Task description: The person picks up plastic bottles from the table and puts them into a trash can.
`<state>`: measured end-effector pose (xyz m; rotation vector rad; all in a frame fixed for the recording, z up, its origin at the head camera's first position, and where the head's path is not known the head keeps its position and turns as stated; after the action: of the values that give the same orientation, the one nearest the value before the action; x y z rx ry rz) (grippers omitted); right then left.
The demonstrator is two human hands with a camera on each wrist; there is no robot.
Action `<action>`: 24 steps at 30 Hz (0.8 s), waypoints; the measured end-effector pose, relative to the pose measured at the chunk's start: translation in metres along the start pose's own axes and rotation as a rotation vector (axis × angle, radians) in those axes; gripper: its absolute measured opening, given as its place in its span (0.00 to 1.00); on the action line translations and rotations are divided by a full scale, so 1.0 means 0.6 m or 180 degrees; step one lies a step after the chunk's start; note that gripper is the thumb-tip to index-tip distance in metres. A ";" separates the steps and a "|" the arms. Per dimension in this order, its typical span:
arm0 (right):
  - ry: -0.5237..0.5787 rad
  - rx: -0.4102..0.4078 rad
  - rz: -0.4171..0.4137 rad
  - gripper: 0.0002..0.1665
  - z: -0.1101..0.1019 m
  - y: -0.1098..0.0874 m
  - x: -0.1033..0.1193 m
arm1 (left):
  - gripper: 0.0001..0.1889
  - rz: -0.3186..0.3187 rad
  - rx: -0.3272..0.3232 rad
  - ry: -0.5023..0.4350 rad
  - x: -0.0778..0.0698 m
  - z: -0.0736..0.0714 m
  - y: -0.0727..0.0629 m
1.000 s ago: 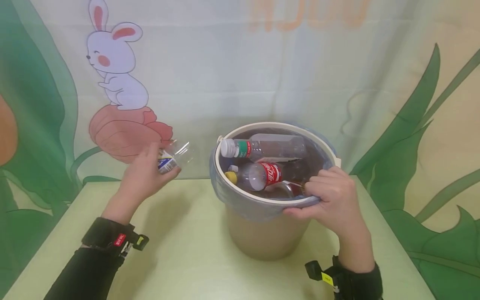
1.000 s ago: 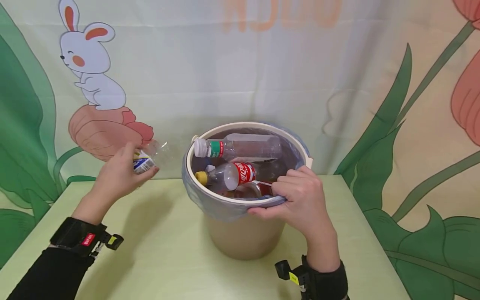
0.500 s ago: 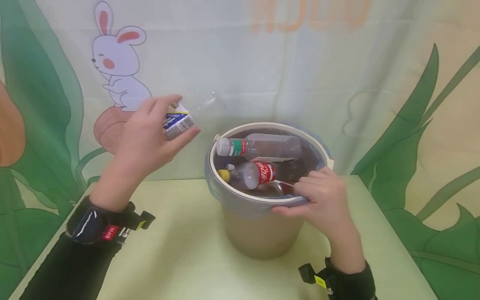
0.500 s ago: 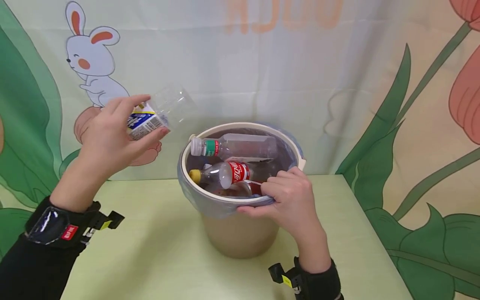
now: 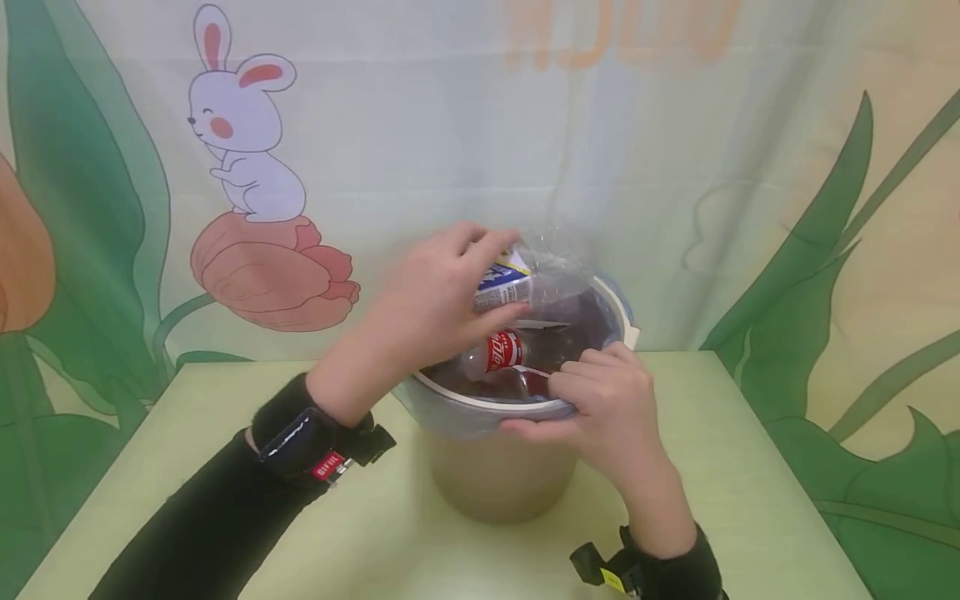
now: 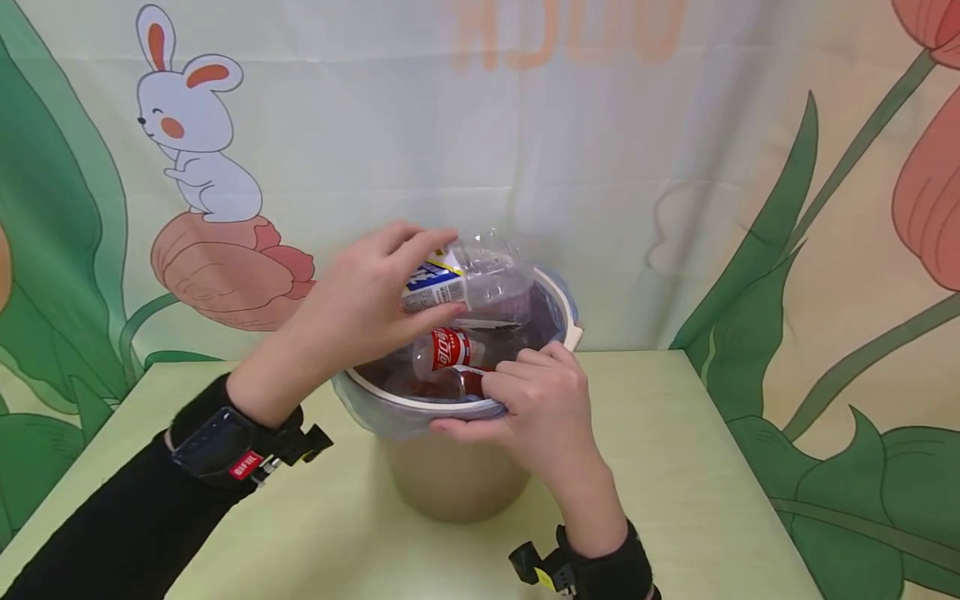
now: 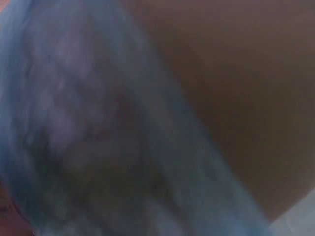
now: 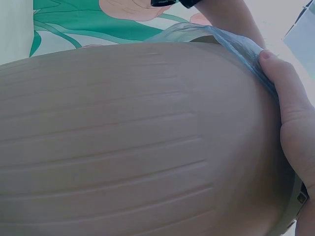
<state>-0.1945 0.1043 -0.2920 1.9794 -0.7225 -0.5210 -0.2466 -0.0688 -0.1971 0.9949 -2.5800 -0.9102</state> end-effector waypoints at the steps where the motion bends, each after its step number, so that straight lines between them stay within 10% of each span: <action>1: 0.0000 -0.0019 -0.0005 0.48 0.000 0.000 0.001 | 0.36 0.0008 0.0076 0.0006 -0.005 0.008 0.001; 13: -0.0022 -0.0100 -0.0085 0.48 -0.002 0.000 0.006 | 0.35 -0.0113 0.1047 0.0250 -0.028 0.079 0.000; 24: -0.0040 -0.0032 -0.0070 0.48 0.002 -0.002 0.006 | 0.33 -0.0018 0.1427 0.0791 -0.041 0.103 0.004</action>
<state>-0.1921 0.1014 -0.2938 1.9784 -0.7052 -0.5495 -0.2553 -0.0219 -0.2435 1.1378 -2.6110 -0.1842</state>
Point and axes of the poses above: each hand's wrist, its own y-axis towards the middle knuckle, its own z-axis out of the palm, x = y × z, the point moved 6 cm from there along y, towards the middle knuckle, and after that the axes turned 2 degrees about x, right-handed, at the moved point
